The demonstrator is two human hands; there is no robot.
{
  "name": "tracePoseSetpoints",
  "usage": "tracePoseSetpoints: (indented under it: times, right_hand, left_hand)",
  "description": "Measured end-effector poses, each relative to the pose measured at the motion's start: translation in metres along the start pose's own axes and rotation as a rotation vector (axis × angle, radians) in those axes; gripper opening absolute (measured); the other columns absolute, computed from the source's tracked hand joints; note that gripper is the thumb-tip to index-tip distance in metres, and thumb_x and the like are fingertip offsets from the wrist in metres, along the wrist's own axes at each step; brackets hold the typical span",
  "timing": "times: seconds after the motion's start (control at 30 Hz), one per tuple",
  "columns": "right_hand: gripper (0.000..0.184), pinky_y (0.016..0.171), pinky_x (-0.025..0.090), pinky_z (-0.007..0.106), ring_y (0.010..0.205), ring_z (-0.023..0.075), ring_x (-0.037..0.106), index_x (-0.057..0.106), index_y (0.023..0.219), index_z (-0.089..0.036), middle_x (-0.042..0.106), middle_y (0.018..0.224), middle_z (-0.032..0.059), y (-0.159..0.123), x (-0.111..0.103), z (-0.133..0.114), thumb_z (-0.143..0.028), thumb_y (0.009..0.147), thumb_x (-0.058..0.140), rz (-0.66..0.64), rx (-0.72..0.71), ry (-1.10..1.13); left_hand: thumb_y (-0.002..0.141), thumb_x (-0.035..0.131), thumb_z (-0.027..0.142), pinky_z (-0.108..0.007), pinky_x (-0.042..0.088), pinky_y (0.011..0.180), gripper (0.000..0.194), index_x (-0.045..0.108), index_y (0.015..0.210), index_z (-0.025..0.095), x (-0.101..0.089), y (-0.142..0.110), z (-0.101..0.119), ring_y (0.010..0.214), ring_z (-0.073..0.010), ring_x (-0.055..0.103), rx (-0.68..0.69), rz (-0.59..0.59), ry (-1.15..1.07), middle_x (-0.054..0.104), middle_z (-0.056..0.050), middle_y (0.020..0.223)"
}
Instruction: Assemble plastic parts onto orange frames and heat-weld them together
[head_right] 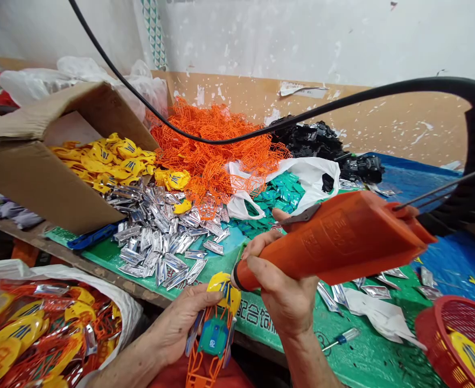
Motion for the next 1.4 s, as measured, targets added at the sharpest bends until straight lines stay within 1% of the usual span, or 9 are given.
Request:
tracePoseSetpoints:
  times: [0.2,0.4,0.67,0.83,0.93,1.07,1.13,1.23,1.4]
  right_hand:
    - [0.05,0.061,0.051,0.033,0.061,0.0143,0.056,0.057,0.114,-0.028,0.059,0.069,-0.0039,-0.002,0.0,-0.001,-0.013,0.067,0.067,0.01,-0.005,-0.038]
    - [0.049,0.061,0.05,0.033,0.059,0.0141,0.056,0.056,0.114,-0.028,0.058,0.068,-0.005,-0.007,0.001,0.0,-0.016,0.068,0.068,0.02,-0.022,-0.117]
    - [0.05,0.067,0.049,0.036,0.063,0.0154,0.057,0.051,0.116,-0.028,0.059,0.072,-0.0042,-0.012,0.002,0.008,-0.017,0.07,0.068,-0.026,-0.02,-0.158]
    - [0.043,0.069,0.051,0.04,0.065,0.0174,0.059,0.056,0.109,-0.024,0.058,0.073,-0.0022,-0.013,-0.001,0.014,-0.02,0.067,0.068,-0.008,-0.026,-0.216]
    - [0.04,0.067,0.051,0.039,0.062,0.0165,0.058,0.058,0.106,-0.024,0.059,0.07,-0.0026,-0.014,0.002,0.01,-0.021,0.067,0.067,-0.017,-0.02,-0.186]
    - [0.05,0.059,0.049,0.035,0.056,0.0149,0.056,0.056,0.111,-0.027,0.059,0.065,-0.0052,-0.007,0.004,-0.007,-0.016,0.064,0.066,-0.003,-0.016,-0.038]
    - [0.05,0.057,0.049,0.034,0.055,0.0151,0.056,0.057,0.11,-0.026,0.059,0.063,-0.0052,0.001,-0.005,-0.02,-0.014,0.062,0.066,0.057,-0.072,-0.021]
    - [0.045,0.057,0.048,0.033,0.054,0.0153,0.056,0.06,0.102,-0.022,0.06,0.06,-0.005,0.017,-0.03,-0.032,-0.013,0.059,0.069,0.196,-0.194,-0.118]
    - [0.02,0.053,0.046,0.032,0.048,0.0137,0.053,0.061,0.071,-0.018,0.059,0.057,-0.0044,0.041,-0.069,-0.012,-0.016,0.056,0.074,0.291,-0.24,-0.277]
  left_hand:
    - [0.062,0.077,0.027,-0.02,0.045,0.049,0.023,0.071,0.073,0.008,-0.001,-0.001,-0.001,0.049,-0.0108,0.057,0.019,0.008,0.014,0.068,-0.006,0.061]
    - [0.062,0.076,0.032,-0.018,0.035,0.041,0.026,0.07,0.073,0.009,-0.006,0.001,-0.005,0.043,-0.0073,0.05,0.043,0.02,0.072,0.065,-0.003,0.058]
    - [0.064,0.075,0.036,-0.019,0.037,0.045,0.029,0.068,0.074,0.01,-0.006,-0.001,-0.002,0.045,-0.0076,0.049,0.097,-0.001,0.097,0.063,-0.002,0.058]
    - [0.061,0.076,0.038,-0.019,0.034,0.042,0.03,0.067,0.072,0.011,-0.011,-0.001,-0.005,0.041,-0.0071,0.046,0.113,0.036,0.104,0.061,0.0,0.054]
    - [0.061,0.077,0.038,-0.019,0.037,0.043,0.031,0.067,0.072,0.011,-0.011,-0.002,-0.005,0.042,-0.008,0.049,0.122,0.031,0.101,0.062,-0.001,0.055]
    - [0.065,0.075,0.036,-0.021,0.043,0.048,0.03,0.067,0.076,0.01,-0.008,-0.005,-0.003,0.049,-0.01,0.055,0.1,-0.026,0.128,0.067,-0.005,0.064]
    - [0.066,0.075,0.036,-0.021,0.044,0.05,0.03,0.067,0.079,0.01,-0.009,-0.007,-0.001,0.052,-0.0117,0.058,0.07,-0.026,0.121,0.069,-0.007,0.069]
    - [0.068,0.075,0.036,-0.021,0.045,0.05,0.029,0.067,0.08,0.011,-0.011,-0.009,0.001,0.053,-0.0118,0.059,0.041,-0.027,0.113,0.069,-0.006,0.068]
    - [0.068,0.076,0.035,-0.021,0.046,0.053,0.028,0.068,0.079,0.011,-0.01,-0.007,0.0,0.054,-0.0109,0.058,0.02,-0.066,0.105,0.066,-0.003,0.065]
Point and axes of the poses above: each hand's wrist, its own y-axis towards the middle knuckle, its own x-axis out of the palm, z = x × y, the point moved 9 cm from there along y, towards the middle knuckle
